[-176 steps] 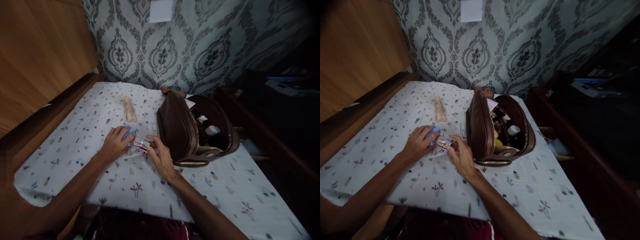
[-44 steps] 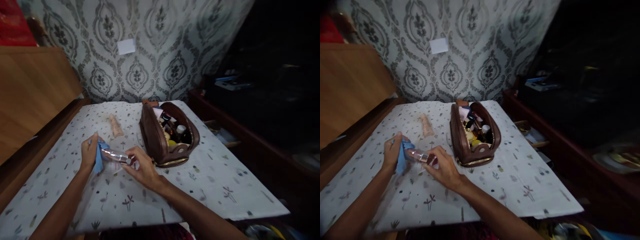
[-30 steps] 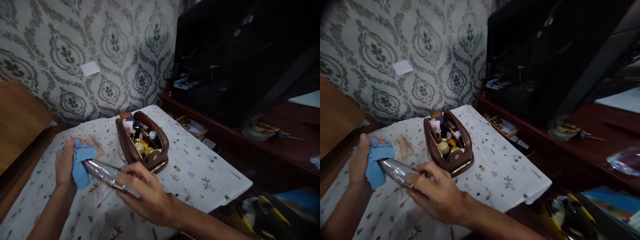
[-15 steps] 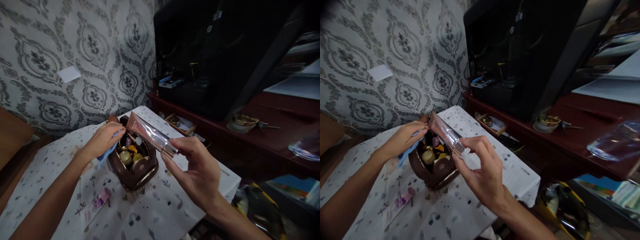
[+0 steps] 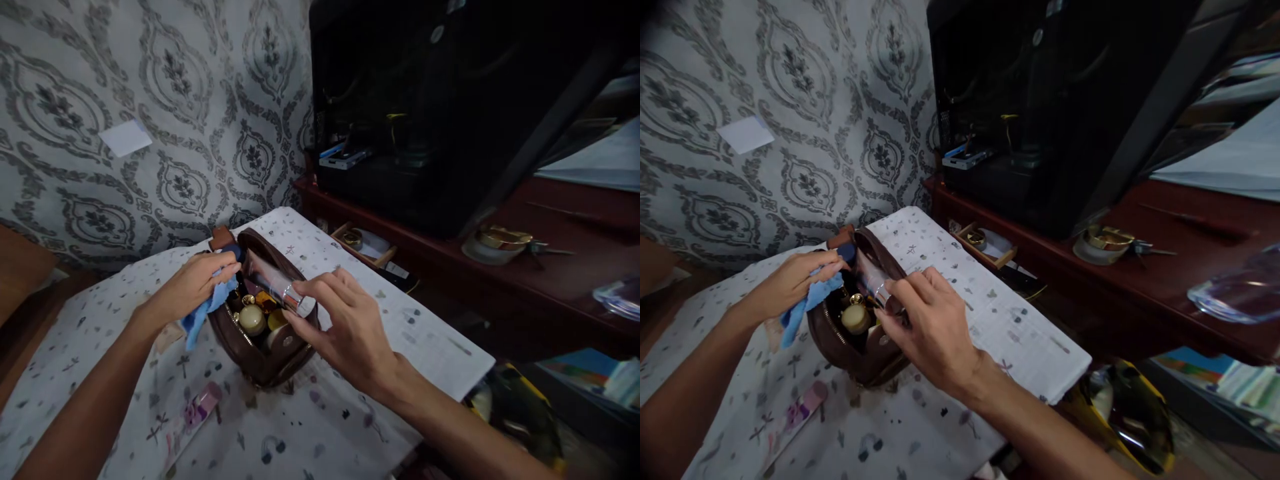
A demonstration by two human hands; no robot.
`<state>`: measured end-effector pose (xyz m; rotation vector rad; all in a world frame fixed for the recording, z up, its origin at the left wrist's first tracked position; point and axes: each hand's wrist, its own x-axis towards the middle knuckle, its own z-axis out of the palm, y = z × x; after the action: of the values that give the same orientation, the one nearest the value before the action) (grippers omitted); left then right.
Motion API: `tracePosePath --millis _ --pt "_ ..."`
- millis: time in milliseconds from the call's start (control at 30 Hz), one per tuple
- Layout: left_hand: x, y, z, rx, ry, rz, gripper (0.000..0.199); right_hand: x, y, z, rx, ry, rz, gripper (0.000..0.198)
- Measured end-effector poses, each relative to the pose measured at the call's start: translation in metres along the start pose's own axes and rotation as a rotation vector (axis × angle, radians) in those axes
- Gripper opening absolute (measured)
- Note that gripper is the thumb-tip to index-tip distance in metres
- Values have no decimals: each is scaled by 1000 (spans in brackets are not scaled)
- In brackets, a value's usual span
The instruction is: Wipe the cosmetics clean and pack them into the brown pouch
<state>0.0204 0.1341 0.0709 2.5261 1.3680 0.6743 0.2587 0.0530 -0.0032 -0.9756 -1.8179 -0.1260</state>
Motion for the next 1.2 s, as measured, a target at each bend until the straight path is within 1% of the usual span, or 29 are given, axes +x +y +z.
tracePosePath --millis 33,100,233,367,467,567,633,733,867,933,1000,1100,1133,1200 --pt "0 -1 0 -6 -69 27 39 1 0 3 -10 -24 -9 8" --pt "0 -4 -1 -3 -144 58 40 3 0 7 -21 -62 -26 6" --pt "-1 -4 -3 19 -137 62 39 10 -1 13 -36 -119 -37 6" --pt "-3 -4 -2 24 -129 64 37 20 -4 19 -97 -200 -40 10" --pt "-5 -5 -2 25 -118 62 37 24 -5 25 -162 -261 -73 17" --pt "-7 -8 -1 32 -107 60 38 24 -4 28 -203 -304 -115 14" --pt "-8 -10 0 32 -94 63 38 24 -3 27 -196 -322 -131 18" --pt "-10 -12 1 27 -81 77 37 25 -2 21 -135 -362 -114 26" --pt "-11 -13 1 23 -80 94 37 33 1 17 -40 -347 -98 26" --pt "-12 -13 1 18 -85 95 37 40 3 19 -70 -362 -122 24" --pt "-12 -13 1 10 -93 91 38 50 4 24 -155 -449 -164 20" --pt "-11 -14 2 13 -91 72 39 66 5 35 -303 -651 -266 13" --pt "-11 -14 2 15 -90 69 38 71 5 40 -347 -707 -300 15" --pt "-11 -14 3 11 -87 66 39 76 6 48 -408 -797 -348 27"
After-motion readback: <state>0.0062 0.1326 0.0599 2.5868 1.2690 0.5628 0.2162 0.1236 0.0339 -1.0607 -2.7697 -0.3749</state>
